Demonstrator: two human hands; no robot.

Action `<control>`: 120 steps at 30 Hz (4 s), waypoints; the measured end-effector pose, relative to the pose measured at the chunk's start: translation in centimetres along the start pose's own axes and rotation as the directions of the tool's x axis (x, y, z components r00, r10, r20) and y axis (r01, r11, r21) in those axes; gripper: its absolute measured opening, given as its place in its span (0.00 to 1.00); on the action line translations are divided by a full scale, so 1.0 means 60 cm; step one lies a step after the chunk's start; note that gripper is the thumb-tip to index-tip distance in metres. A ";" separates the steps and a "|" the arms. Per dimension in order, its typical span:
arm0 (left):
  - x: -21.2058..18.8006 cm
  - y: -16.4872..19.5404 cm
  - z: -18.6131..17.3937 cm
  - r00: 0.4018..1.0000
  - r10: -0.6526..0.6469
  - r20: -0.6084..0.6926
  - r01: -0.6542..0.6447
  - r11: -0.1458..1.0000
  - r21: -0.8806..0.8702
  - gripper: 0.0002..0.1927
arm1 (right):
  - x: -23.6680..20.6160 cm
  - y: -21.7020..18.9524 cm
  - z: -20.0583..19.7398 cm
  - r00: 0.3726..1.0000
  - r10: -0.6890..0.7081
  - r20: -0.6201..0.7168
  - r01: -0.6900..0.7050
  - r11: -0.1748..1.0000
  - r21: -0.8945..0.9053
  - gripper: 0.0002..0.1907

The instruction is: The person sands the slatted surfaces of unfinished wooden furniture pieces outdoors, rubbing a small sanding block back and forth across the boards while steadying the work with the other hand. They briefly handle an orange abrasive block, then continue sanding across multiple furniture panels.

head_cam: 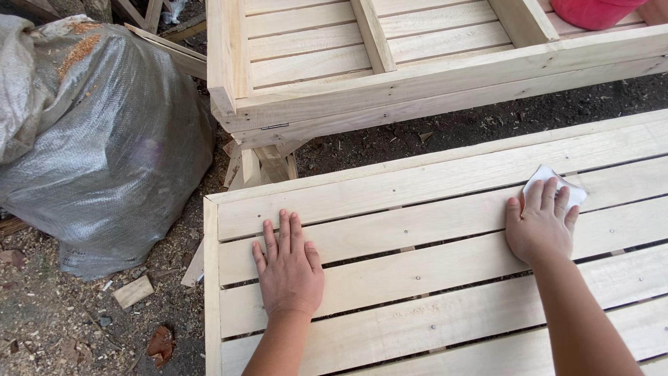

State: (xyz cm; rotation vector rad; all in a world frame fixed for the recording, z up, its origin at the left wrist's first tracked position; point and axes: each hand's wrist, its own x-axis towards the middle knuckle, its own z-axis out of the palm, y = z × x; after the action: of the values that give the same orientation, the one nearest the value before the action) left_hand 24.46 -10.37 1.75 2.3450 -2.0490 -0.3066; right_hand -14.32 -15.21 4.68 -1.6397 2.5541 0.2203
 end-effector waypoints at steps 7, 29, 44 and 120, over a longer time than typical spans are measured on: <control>0.001 0.002 -0.007 0.999 -0.004 0.051 0.004 1.000 -0.003 0.34 | -0.227 -0.338 0.084 0.806 -0.592 -0.006 0.592 0.806 -0.004 0.37; 0.009 -0.158 -0.017 0.984 -0.177 0.036 0.177 0.984 -0.017 0.33 | -0.319 -0.512 0.101 0.682 -0.718 -0.135 0.731 0.666 0.152 0.35; 0.006 -0.145 -0.024 0.988 -0.156 -0.016 0.156 0.987 0.019 0.35 | -0.141 -0.296 0.072 0.951 -0.309 -0.023 0.309 0.951 -0.012 0.40; -0.058 -0.149 -0.095 0.928 -0.309 0.207 0.344 0.925 -0.162 0.35 | -0.017 -0.233 0.039 0.987 -0.151 -0.052 0.156 0.983 0.093 0.38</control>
State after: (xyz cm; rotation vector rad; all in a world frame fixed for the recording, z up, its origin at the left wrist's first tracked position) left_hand 33.68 -6.36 6.57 2.6066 -1.5824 -0.7132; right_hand -1.15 -19.64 1.56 -1.8132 2.4117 0.0466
